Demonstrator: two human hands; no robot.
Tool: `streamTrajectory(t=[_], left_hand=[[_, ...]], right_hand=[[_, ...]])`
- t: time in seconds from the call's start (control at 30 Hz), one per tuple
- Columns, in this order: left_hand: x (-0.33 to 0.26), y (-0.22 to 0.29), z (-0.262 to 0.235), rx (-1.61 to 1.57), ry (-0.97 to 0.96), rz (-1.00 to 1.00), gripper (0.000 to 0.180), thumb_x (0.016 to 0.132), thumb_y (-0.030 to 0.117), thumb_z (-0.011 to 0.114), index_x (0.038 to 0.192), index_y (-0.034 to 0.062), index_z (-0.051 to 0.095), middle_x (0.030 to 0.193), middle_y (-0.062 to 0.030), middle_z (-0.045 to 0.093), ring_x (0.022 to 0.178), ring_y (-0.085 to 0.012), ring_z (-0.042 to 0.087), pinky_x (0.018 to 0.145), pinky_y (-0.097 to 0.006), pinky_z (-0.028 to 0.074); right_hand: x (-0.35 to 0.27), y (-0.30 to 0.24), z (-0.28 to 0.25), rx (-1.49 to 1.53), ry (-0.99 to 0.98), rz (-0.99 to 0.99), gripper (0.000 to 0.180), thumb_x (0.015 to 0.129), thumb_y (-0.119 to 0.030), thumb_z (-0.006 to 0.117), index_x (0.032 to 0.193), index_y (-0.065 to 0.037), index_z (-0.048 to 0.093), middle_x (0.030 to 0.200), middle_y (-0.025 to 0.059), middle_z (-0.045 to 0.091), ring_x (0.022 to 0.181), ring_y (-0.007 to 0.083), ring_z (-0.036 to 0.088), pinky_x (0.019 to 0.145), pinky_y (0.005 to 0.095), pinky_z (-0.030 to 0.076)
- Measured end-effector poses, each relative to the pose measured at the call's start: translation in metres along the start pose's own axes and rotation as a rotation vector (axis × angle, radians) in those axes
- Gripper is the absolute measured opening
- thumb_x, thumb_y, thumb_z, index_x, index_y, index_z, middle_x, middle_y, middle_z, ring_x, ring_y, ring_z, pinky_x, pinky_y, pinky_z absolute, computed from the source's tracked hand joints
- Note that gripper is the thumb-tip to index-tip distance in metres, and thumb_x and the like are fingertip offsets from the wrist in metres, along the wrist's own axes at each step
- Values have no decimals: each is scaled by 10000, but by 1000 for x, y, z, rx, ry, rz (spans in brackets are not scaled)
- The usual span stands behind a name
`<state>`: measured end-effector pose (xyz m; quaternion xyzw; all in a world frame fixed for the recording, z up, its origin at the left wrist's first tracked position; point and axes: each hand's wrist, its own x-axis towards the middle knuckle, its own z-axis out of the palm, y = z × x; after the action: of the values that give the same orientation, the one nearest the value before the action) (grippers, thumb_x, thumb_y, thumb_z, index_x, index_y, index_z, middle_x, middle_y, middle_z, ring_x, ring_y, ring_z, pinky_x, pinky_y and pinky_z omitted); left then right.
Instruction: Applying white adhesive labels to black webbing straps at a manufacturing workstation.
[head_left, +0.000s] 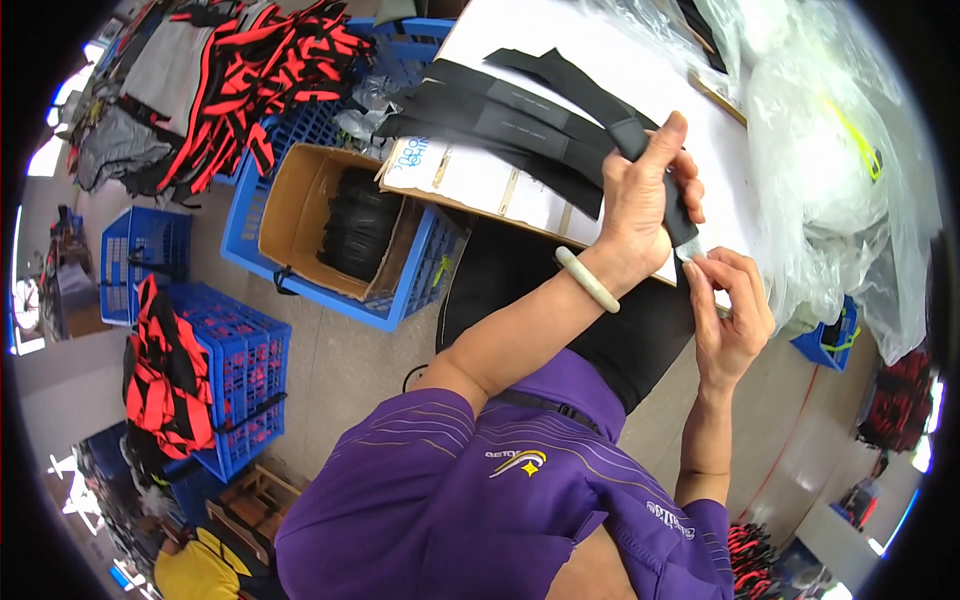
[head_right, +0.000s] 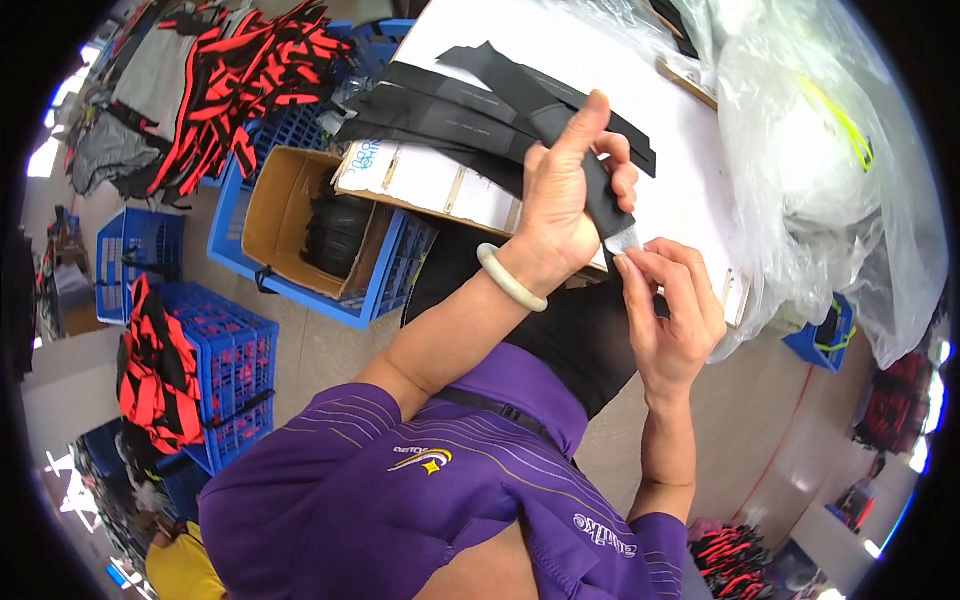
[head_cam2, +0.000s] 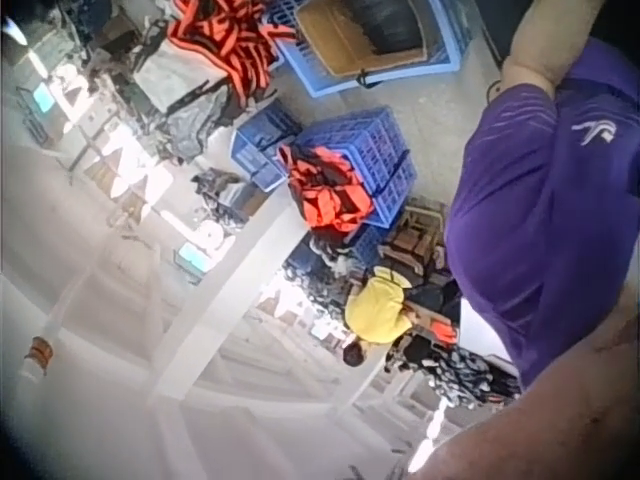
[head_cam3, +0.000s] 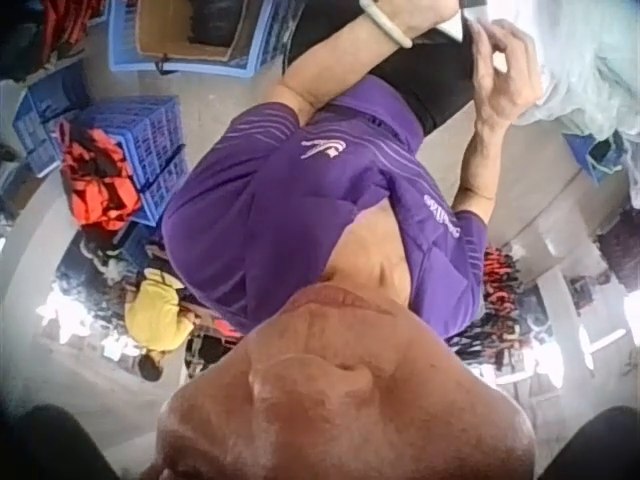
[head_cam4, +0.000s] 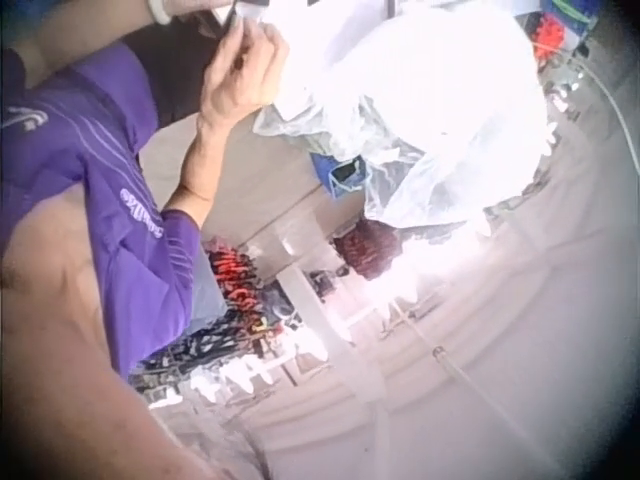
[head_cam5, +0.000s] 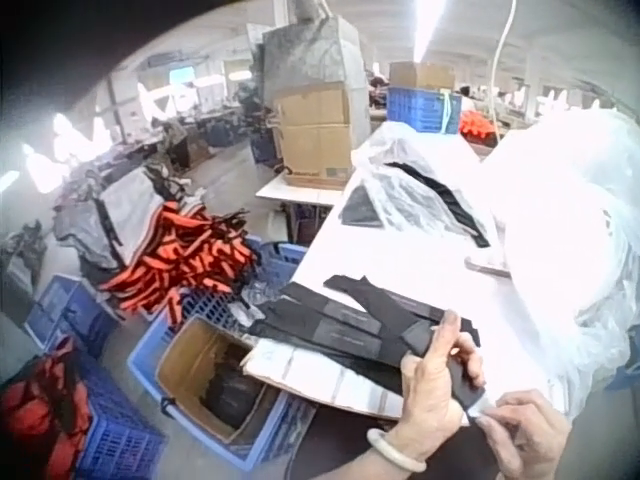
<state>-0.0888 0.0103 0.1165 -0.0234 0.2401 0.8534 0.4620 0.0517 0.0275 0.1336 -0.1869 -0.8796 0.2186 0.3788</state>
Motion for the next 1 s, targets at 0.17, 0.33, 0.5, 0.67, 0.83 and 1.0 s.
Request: streamTrajectory(t=[0.17,0.33,0.5,0.67,0.83,1.0], left_hand=[[3,5,2,-71,30,-5,375,820,346,753,768,68,507,610,-54,521,430,-163,513,350,-300,416],[16,13,-5,-76,72,-60,425,816,394,744,688,39,549,606,-53,527,470,-157,499,420,-281,406],[20,10,-13,-211,-109,-173,363,858,388,706,759,106,500,685,-36,514,528,-124,453,448,-254,382],[12,14,-7,-241,-153,-157,349,913,359,641,759,63,540,700,-40,438,534,-123,413,441,-239,373],[6,14,0,-233,-180,-125,360,913,374,635,791,55,522,700,-43,433,529,-113,404,424,-232,365],[2,13,4,-236,-207,-139,347,931,378,607,824,62,509,686,-33,416,524,-112,393,418,-235,365]], right_hand=[[8,6,16,9,48,-35,168,732,64,753,855,37,642,848,112,635,643,149,608,564,249,484],[18,10,17,30,51,-134,165,714,27,763,820,8,637,841,119,624,708,236,639,577,308,512],[16,24,30,66,201,-163,199,677,-14,783,838,-27,667,834,100,598,678,209,604,535,296,489],[1,21,18,46,119,-138,322,699,-177,802,997,-112,700,919,96,592,738,204,574,588,307,494],[-8,19,16,41,33,-81,395,719,-266,785,1077,-129,687,854,93,559,710,210,559,589,317,491],[-8,21,20,50,6,-83,386,736,-251,777,1076,-100,678,754,78,513,650,198,522,539,317,444]])
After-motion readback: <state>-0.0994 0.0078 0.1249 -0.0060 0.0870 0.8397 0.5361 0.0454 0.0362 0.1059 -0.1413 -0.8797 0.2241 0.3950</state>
